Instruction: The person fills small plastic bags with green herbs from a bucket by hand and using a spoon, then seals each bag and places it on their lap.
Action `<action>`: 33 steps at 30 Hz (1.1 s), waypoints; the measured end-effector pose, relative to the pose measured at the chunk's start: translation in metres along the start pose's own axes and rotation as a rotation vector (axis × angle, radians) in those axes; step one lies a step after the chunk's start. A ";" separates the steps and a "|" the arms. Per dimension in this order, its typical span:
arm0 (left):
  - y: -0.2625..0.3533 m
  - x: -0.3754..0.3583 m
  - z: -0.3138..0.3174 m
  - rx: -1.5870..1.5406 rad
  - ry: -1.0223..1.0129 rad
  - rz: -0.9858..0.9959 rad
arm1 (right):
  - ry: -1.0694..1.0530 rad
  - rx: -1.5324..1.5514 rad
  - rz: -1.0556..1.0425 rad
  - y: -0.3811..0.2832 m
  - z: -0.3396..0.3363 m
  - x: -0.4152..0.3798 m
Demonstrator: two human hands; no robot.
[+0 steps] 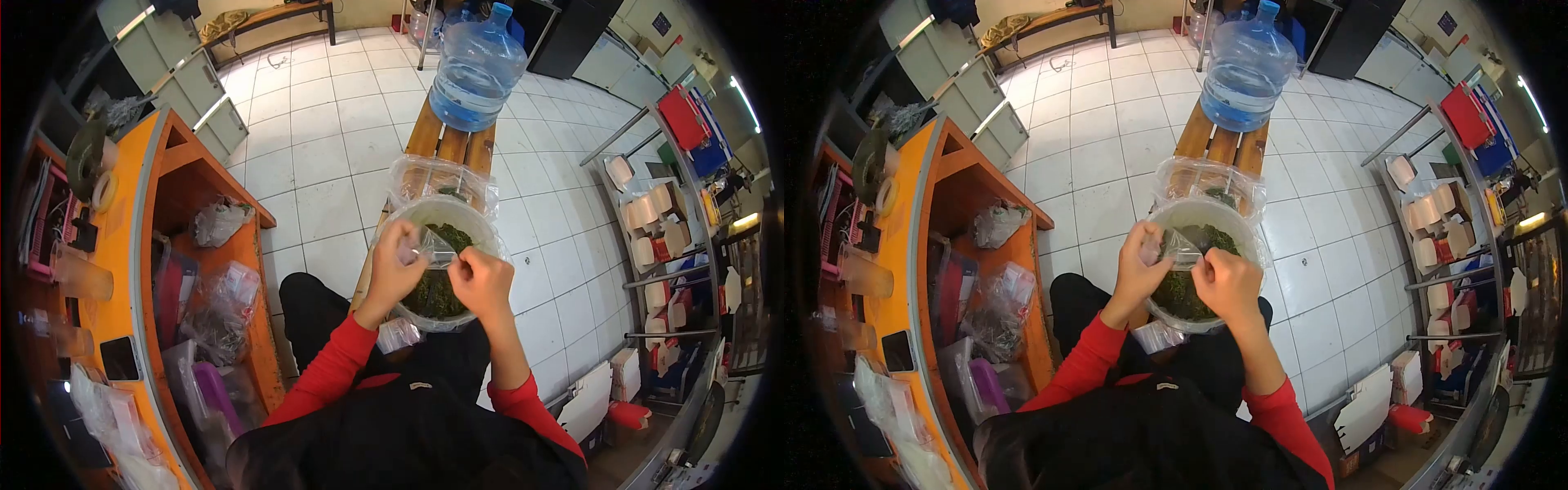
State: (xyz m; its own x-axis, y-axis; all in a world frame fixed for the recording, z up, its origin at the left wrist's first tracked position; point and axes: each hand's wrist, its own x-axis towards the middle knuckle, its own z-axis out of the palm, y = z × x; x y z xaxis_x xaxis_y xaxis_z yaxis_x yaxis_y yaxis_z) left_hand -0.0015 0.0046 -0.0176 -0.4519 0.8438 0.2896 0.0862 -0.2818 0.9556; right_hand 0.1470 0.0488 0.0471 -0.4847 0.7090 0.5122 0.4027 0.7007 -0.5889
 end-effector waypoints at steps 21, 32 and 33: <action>0.054 0.008 -0.052 -0.386 0.391 -0.345 | -0.750 -0.366 -0.292 0.099 0.050 -0.002; 0.043 0.008 -0.039 -0.192 0.263 -0.200 | -0.443 0.240 0.203 0.101 0.045 -0.002; 0.039 0.007 -0.037 -0.167 0.246 -0.176 | -0.479 0.299 0.226 0.097 0.043 -0.004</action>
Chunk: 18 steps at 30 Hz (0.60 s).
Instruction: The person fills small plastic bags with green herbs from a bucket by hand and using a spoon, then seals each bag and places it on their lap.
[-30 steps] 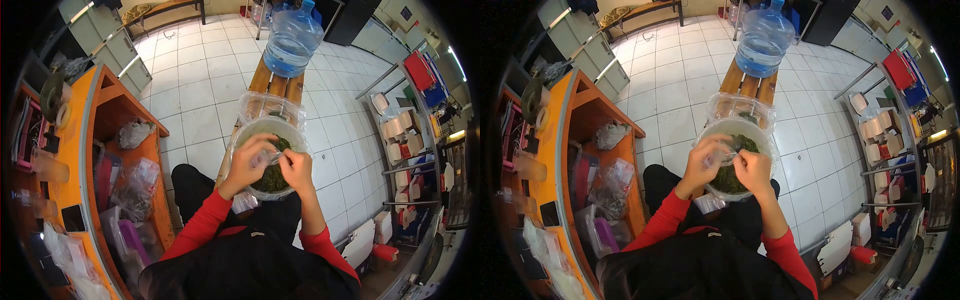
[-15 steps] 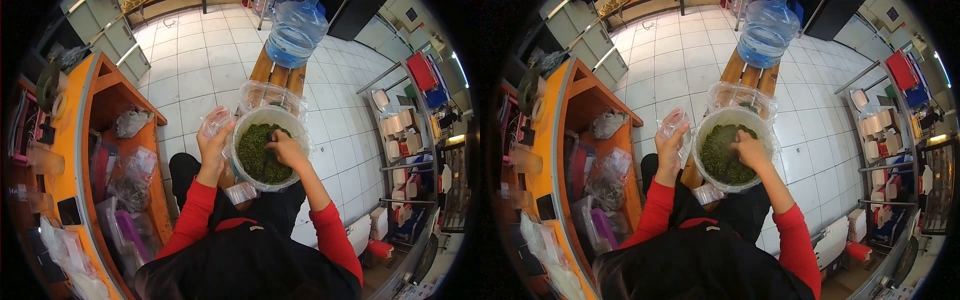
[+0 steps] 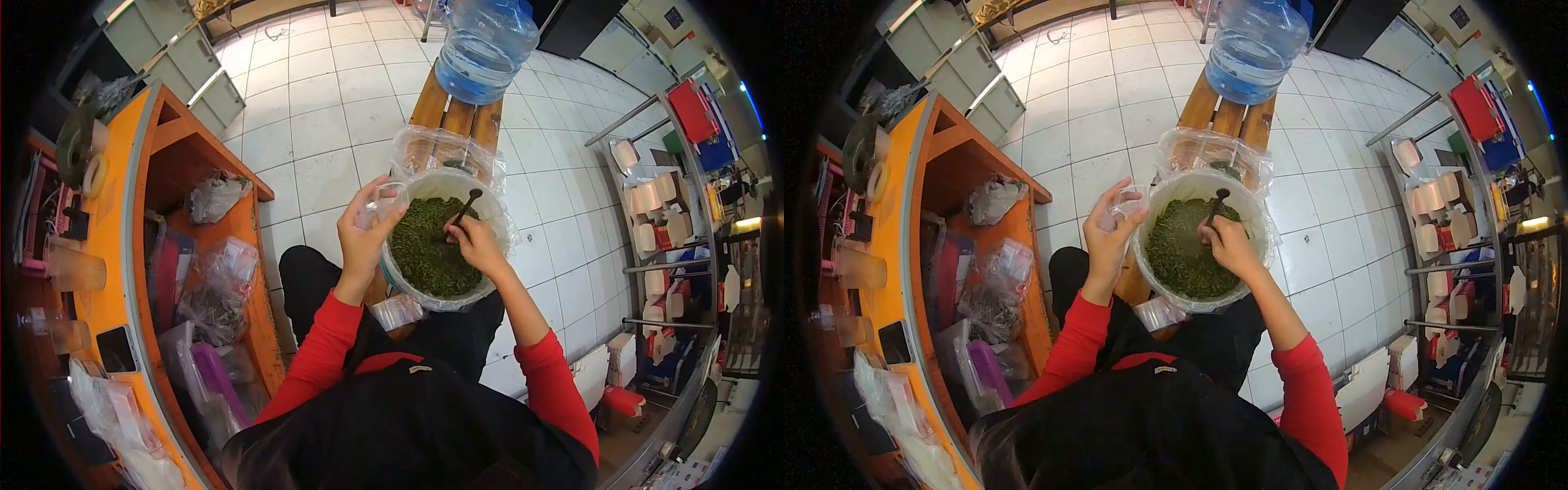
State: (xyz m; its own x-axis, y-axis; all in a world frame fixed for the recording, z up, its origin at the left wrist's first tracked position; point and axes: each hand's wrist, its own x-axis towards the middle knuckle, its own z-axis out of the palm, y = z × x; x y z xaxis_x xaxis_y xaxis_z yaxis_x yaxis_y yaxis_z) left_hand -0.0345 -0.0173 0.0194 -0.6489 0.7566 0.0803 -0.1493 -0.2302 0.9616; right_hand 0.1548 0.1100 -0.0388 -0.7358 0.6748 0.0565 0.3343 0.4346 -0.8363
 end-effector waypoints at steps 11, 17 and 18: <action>-0.058 -0.008 0.020 0.467 -0.182 0.106 | 0.062 0.633 0.508 0.015 -0.024 0.000; -0.047 -0.014 0.032 0.687 -0.223 0.112 | 0.595 0.456 0.059 -0.032 -0.048 0.000; -0.049 -0.014 0.035 0.678 -0.235 0.098 | 0.657 0.367 -0.026 -0.049 -0.044 -0.001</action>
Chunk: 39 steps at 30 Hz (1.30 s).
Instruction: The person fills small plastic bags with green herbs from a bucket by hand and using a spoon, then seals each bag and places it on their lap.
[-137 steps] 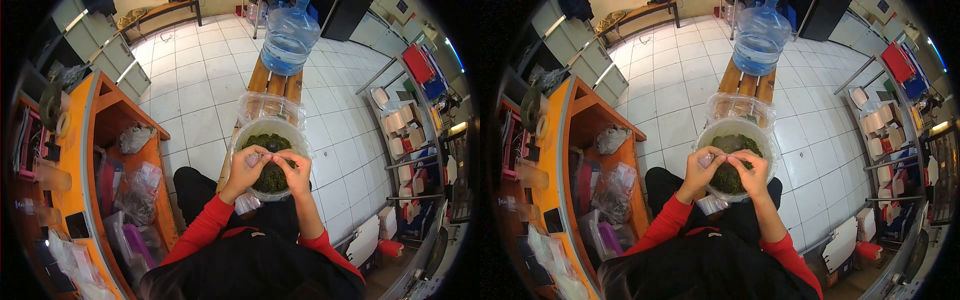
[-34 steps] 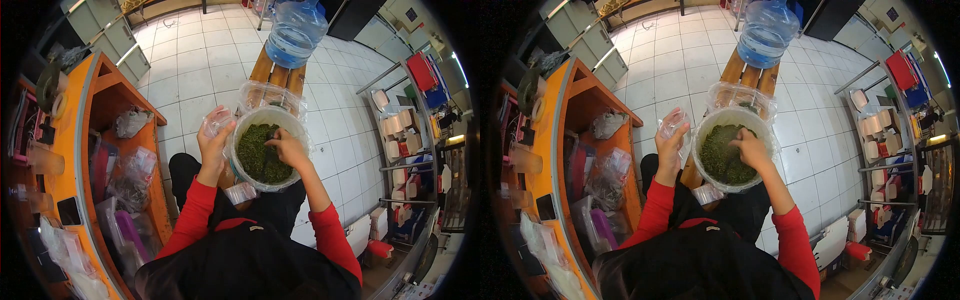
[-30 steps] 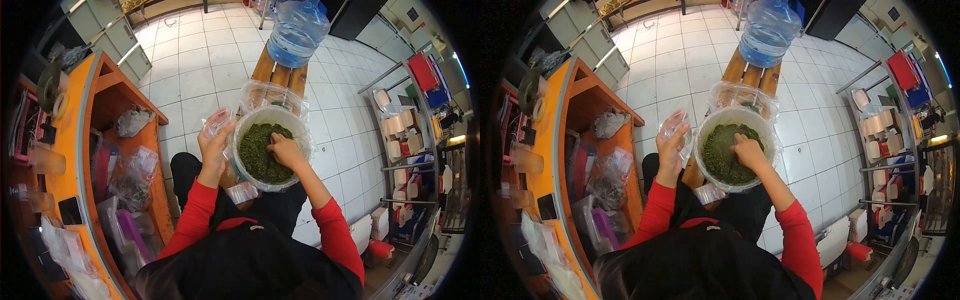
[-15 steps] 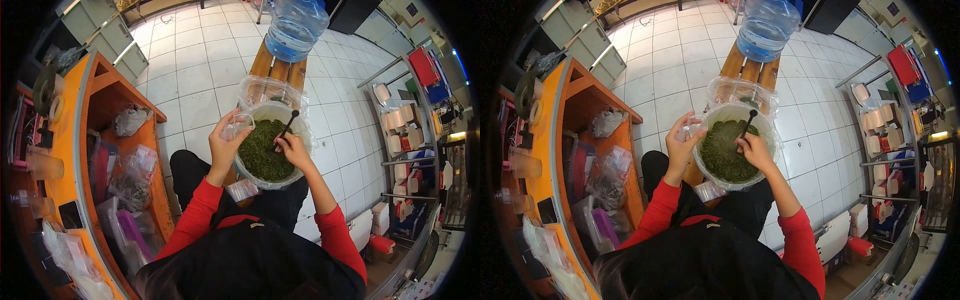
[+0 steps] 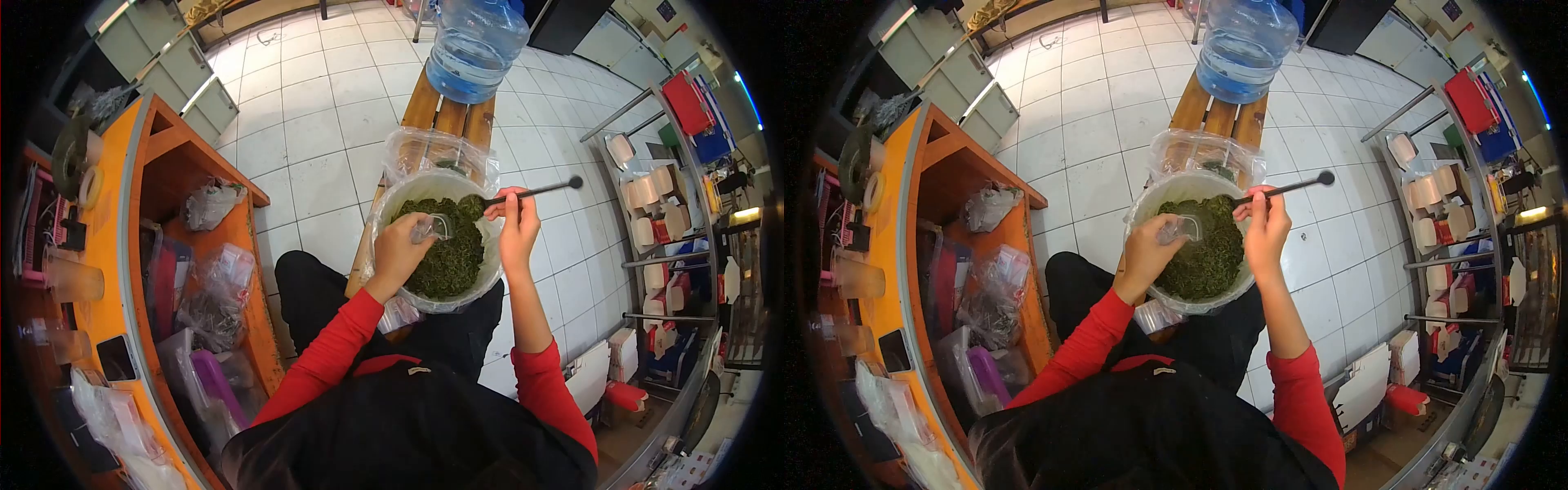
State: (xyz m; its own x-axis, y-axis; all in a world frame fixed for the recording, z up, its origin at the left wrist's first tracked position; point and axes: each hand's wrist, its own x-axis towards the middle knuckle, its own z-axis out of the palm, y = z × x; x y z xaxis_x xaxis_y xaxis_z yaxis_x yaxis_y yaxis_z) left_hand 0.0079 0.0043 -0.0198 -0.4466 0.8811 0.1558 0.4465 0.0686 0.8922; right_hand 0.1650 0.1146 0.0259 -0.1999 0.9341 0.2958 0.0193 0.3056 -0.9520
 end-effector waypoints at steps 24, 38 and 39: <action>0.014 -0.001 0.001 0.104 0.186 0.155 | -0.289 -0.456 -0.473 0.001 0.014 -0.034; 0.028 0.005 -0.020 -0.878 -0.036 -0.147 | -0.053 0.297 0.215 -0.028 0.027 -0.041; 0.030 0.004 -0.020 -0.892 -0.026 -0.132 | -0.062 0.311 0.235 -0.025 0.027 -0.041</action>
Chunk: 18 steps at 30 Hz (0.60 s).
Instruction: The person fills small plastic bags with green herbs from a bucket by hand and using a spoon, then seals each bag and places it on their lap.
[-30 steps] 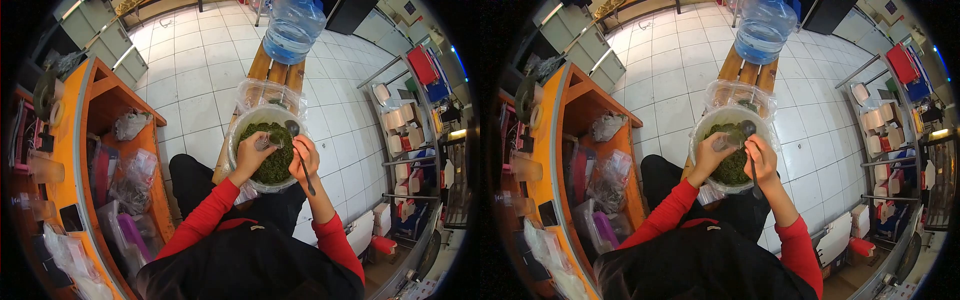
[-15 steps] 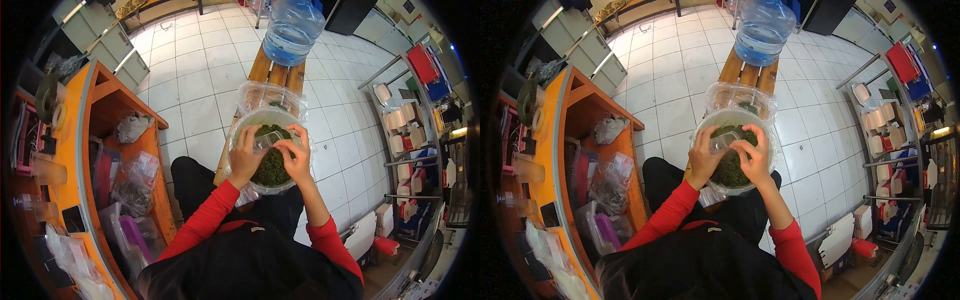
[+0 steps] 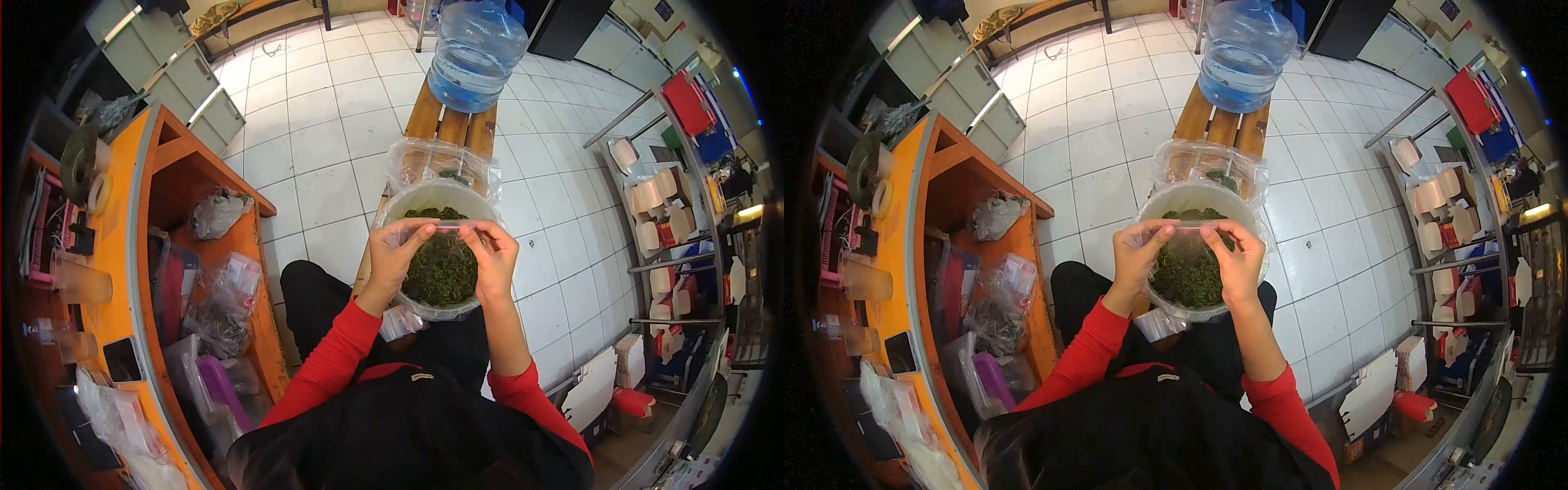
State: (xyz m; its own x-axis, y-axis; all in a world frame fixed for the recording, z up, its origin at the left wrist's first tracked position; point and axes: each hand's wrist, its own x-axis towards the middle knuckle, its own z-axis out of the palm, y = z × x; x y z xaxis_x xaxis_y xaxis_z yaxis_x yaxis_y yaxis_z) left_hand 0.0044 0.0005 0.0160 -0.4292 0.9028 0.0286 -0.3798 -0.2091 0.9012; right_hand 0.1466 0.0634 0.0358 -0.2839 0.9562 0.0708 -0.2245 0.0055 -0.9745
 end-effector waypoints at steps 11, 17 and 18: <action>0.005 -0.011 0.004 0.114 0.012 0.157 | -0.119 -0.163 -0.128 -0.012 0.004 -0.009; 0.010 -0.015 0.001 0.254 -0.115 0.240 | -0.166 0.031 -0.053 -0.002 0.004 -0.015; 0.008 -0.014 -0.003 0.206 -0.136 0.218 | -0.174 -0.045 -0.075 -0.004 0.004 -0.015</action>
State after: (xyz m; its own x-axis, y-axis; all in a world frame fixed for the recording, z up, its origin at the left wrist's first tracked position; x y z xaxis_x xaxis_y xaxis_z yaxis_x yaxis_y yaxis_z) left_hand 0.0050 -0.0151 0.0218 -0.3634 0.8899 0.2758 -0.1113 -0.3354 0.9355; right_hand 0.1480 0.0483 0.0399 -0.4253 0.8878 0.1758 -0.2106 0.0918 -0.9732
